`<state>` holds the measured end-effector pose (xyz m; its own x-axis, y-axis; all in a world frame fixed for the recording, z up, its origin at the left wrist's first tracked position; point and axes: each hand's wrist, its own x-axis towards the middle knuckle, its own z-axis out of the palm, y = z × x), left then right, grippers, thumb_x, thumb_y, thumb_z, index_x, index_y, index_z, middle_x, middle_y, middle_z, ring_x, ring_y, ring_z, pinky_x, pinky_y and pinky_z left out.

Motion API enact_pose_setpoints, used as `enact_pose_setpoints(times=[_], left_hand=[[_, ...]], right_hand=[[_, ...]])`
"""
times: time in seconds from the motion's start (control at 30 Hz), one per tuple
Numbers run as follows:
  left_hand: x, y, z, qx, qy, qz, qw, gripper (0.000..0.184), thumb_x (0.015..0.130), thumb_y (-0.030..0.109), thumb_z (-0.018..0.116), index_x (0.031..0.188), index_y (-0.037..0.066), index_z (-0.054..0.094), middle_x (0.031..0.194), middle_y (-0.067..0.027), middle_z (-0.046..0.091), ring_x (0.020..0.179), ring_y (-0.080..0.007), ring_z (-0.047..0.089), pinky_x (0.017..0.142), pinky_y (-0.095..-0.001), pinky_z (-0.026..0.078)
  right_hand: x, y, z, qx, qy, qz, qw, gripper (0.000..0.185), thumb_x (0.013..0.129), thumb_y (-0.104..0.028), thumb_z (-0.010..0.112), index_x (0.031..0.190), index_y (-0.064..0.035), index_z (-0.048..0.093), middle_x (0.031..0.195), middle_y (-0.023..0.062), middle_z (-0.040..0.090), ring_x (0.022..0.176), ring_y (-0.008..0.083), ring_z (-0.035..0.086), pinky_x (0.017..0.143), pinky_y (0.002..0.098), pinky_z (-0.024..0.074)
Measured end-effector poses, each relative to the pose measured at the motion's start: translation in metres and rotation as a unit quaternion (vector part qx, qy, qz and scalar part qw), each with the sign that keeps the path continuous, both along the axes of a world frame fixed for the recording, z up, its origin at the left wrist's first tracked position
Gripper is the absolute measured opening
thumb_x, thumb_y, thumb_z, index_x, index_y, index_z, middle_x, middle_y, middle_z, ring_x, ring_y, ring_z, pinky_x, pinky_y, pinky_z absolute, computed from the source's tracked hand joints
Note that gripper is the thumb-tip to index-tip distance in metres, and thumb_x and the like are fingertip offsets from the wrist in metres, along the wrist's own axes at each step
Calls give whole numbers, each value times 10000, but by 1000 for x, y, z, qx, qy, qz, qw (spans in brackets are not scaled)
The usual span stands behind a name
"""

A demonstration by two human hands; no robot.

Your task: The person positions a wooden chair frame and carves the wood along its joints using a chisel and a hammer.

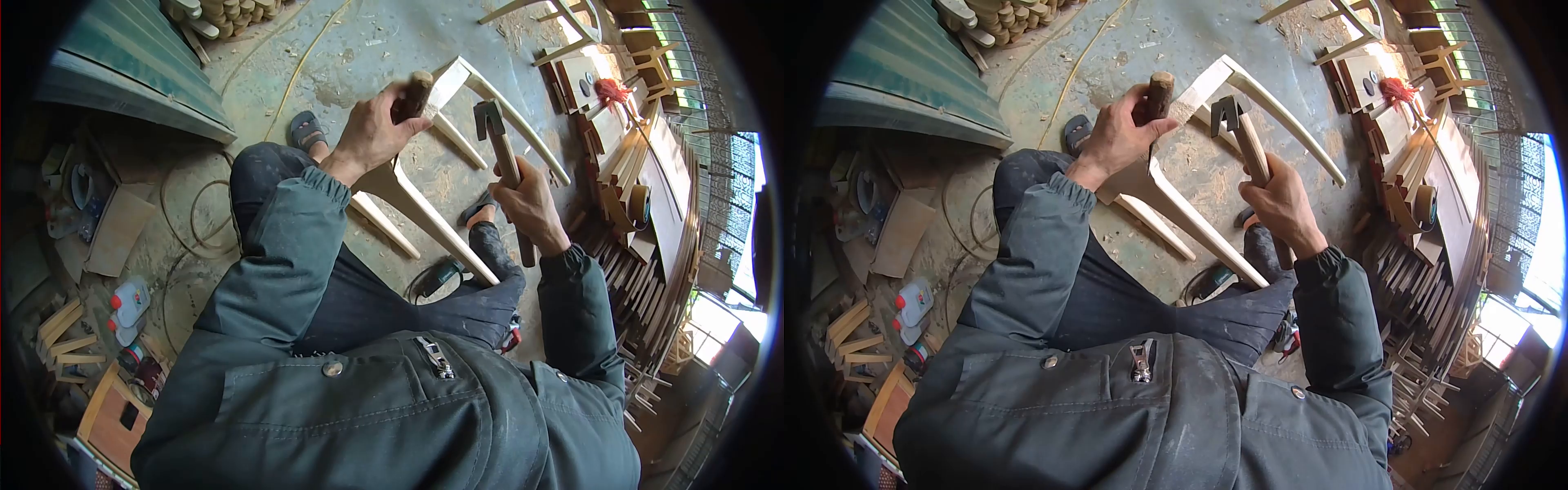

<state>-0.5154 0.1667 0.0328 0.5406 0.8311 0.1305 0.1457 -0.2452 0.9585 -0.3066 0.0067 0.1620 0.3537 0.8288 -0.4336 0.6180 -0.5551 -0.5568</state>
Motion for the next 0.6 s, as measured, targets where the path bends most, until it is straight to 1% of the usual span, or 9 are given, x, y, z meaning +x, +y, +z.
enact_pose_setpoints(times=[0.13, 0.2, 0.27, 0.37, 0.4, 0.43, 0.5, 0.57, 0.6], left_hand=[[6, 0, -11, 15, 3, -48, 999, 621, 858, 408, 813, 1286, 24, 578, 1029, -208, 738, 963, -365, 734, 847, -429, 597], [6, 3, -14, 17, 5, -58, 998, 635, 858, 392, 811, 1317, 26, 570, 1040, -220, 734, 976, -373, 730, 857, -431, 594], [5, 2, -13, 13, 3, -53, 999, 638, 859, 387, 811, 1319, 19, 568, 1047, -224, 732, 983, -376, 728, 862, -430, 593], [4, 2, -17, 3, -3, -47, 999, 637, 858, 370, 813, 1316, 3, 565, 1062, -228, 728, 990, -382, 724, 867, -429, 591], [4, 2, -19, -1, -10, -46, 999, 634, 856, 359, 815, 1310, -5, 565, 1070, -229, 727, 989, -385, 724, 867, -430, 591], [3, 2, -17, -2, -8, -47, 999, 628, 857, 342, 818, 1304, -19, 563, 1084, -228, 725, 990, -388, 723, 863, -428, 592], [3, 0, -15, 4, -9, -51, 999, 623, 856, 336, 819, 1301, -17, 564, 1075, -226, 727, 989, -385, 724, 862, -425, 593], [3, 1, -14, 12, -11, -52, 999, 617, 854, 330, 821, 1298, -15, 565, 1067, -223, 729, 988, -382, 725, 860, -422, 594], [4, -1, -14, 20, -11, -50, 998, 612, 853, 333, 821, 1294, -9, 569, 1050, -222, 730, 975, -379, 728, 851, -421, 595]], right_hand=[[-3, 1, -5, 2, 13, 15, 1000, 271, 810, -151, 681, 1000, 31, 613, 801, 103, 595, 762, 196, 571, 730, 359, 480], [0, 6, -6, 39, -34, 92, 994, 229, 866, -92, 679, 1061, -10, 593, 770, 2, 547, 578, 92, 521, 506, 286, 434], [-4, 21, 14, -7, -61, 77, 995, 230, 868, -95, 699, 1063, -15, 605, 774, 1, 552, 576, 93, 521, 506, 279, 438], [-1, 51, 52, 131, -42, 61, 989, 245, 886, -27, 730, 1096, -34, 604, 771, -7, 564, 567, 62, 531, 476, 234, 448], [-4, 65, 71, 169, -12, 21, 985, 230, 912, -64, 700, 1122, -13, 621, 751, -1, 593, 601, 75, 559, 554, 251, 470], [-5, 76, 88, 265, 86, 4, 960, 227, 927, -63, 685, 1130, -8, 598, 713, -6, 566, 577, 70, 548, 539, 235, 461], [-6, 99, 115, 390, 179, 33, 903, 131, 932, -68, 661, 1027, -28, 580, 695, 16, 558, 552, 93, 533, 529, 259, 447], [-8, 115, 101, 420, 216, 9, 881, 68, 938, -70, 632, 968, -41, 578, 703, 18, 560, 549, 108, 531, 532, 267, 440], [-16, 114, 76, 412, 180, 36, 892, 98, 944, -78, 556, 853, -65, 591, 656, -12, 492, 557, 112, 472, 554, 268, 428]])
